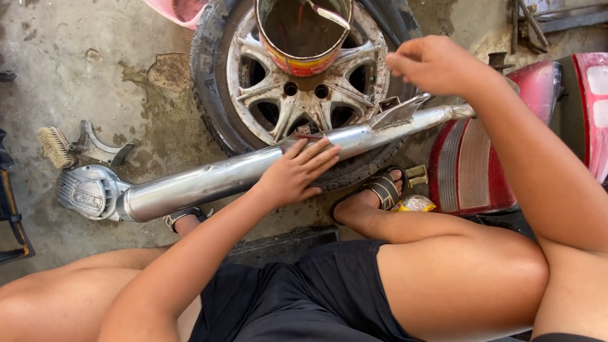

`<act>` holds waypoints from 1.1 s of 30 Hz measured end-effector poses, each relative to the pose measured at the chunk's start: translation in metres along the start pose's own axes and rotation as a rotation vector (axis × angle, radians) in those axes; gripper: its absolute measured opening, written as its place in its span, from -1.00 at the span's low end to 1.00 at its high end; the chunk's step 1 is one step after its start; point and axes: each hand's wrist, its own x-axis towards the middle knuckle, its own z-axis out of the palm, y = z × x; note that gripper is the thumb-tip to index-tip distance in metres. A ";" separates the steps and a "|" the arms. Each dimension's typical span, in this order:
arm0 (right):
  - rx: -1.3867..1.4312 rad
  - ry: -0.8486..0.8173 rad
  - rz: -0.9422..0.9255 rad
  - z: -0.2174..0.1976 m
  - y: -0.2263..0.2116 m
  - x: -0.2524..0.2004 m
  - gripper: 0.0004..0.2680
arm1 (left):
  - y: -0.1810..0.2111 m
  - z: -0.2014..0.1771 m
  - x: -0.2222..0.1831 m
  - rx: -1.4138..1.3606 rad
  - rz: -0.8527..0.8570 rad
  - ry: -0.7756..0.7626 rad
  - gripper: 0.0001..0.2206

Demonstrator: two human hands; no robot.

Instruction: The person sits on the floor and scrubs a long metal exhaust pipe with a small abrasive pad. They rotate the pipe to clean different sections, focusing on the joints and the main body of the pipe.

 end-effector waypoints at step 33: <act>-0.282 0.032 0.082 0.057 0.048 0.034 -0.36 | -0.020 -0.049 -0.085 -0.447 -0.657 -0.058 -0.05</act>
